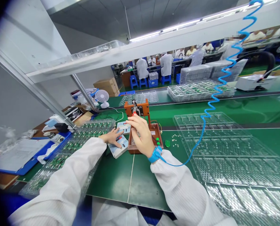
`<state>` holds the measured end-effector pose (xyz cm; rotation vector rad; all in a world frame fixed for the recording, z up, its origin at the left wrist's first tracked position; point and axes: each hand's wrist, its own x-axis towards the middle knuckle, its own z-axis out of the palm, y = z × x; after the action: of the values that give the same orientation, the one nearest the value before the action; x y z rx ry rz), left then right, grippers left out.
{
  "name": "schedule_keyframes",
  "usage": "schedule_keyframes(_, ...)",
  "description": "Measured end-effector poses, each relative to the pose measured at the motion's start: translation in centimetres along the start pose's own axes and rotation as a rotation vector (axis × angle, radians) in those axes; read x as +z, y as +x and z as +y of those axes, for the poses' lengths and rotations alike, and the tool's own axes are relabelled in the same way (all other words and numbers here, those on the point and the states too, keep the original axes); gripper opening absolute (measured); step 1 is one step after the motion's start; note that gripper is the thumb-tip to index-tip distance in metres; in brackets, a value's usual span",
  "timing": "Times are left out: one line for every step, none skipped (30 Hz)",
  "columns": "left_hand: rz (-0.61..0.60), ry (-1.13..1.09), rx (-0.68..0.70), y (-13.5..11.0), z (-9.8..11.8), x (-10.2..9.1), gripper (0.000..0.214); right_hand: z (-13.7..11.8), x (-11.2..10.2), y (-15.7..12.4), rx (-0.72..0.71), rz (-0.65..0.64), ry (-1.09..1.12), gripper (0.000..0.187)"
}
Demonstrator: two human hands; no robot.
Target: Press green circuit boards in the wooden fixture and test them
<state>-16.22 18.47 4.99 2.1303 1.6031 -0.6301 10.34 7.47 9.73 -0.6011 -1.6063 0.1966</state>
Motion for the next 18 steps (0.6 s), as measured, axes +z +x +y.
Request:
schedule_keyframes(0.003,-0.013,-0.004,0.0,0.1,-0.1,0.146,0.0,0.0,0.0,-0.004,0.000,-0.003,0.038)
schedule_keyframes(0.012,-0.029,-0.006,0.0,0.2,-0.2,0.146,0.0,0.0,0.0,-0.010,0.000,-0.009,0.039)
schedule_keyframes(0.026,-0.048,-0.005,-0.1,0.3,-0.3,0.145,0.0,-0.1,0.1,-0.018,-0.002,-0.018,0.039)
schedule_keyframes(0.043,-0.067,-0.003,-0.4,0.6,-0.4,0.144,0.0,-0.1,0.2,-0.028,-0.009,-0.028,0.039)
schedule_keyframes(0.070,-0.088,0.003,-0.8,0.9,-0.4,0.141,0.0,-0.3,0.2,-0.038,-0.017,-0.039,0.039)
schedule_keyframes(0.110,-0.111,0.010,-1.4,1.4,-0.2,0.137,-0.1,-0.4,0.3,-0.048,-0.028,-0.052,0.039)
schedule_keyframes(0.163,-0.137,0.020,-2.2,2.1,0.2,0.131,-0.1,-0.5,0.3,-0.055,-0.038,-0.062,0.039)
schedule_keyframes(0.227,-0.162,0.031,-3.1,2.9,0.9,0.123,-0.1,-0.7,0.3,-0.062,-0.044,-0.069,0.039)
schedule_keyframes(0.303,-0.187,0.043,-4.0,3.9,1.9,0.112,-0.2,-0.8,0.3,-0.067,-0.045,-0.074,0.039)
schedule_keyframes(0.383,-0.216,0.059,-4.9,5.1,3.2,0.099,-0.2,-0.8,0.2,-0.069,-0.043,-0.077,0.038)
schedule_keyframes(0.442,-0.243,0.069,-5.7,6.5,4.8,0.090,-0.2,-0.8,0.1,-0.070,-0.038,-0.078,0.038)
schedule_keyframes(0.529,-0.288,0.093,-6.4,8.0,6.6,0.079,-0.1,-0.7,0.0,-0.071,-0.032,-0.079,0.038)
schedule_keyframes(0.703,-0.445,0.204,-6.9,9.6,8.6,0.065,0.0,-0.6,-0.2,-0.071,-0.024,-0.081,0.038)
schedule_keyframes(0.823,-0.590,0.286,-7.2,11.2,10.4,0.049,0.1,-0.4,-0.3,-0.077,-0.017,-0.087,0.038)
schedule_keyframes(0.878,-0.682,0.335,-7.5,12.9,12.2,0.034,0.2,-0.2,-0.5,-0.084,-0.009,-0.096,0.039)
schedule_keyframes(0.850,-0.695,0.401,-7.7,14.5,13.7,0.024,0.4,0.1,-0.6,-0.093,0.000,-0.106,0.040)
schedule_keyframes(0.775,-0.662,0.483,-7.9,16.0,14.8,0.016,0.5,0.4,-0.8,-0.104,0.008,-0.115,0.042)
schedule_keyframes(0.717,-0.580,0.544,-8.1,17.4,15.6,0.013,0.7,0.7,-0.9,-0.116,0.016,-0.122,0.043)
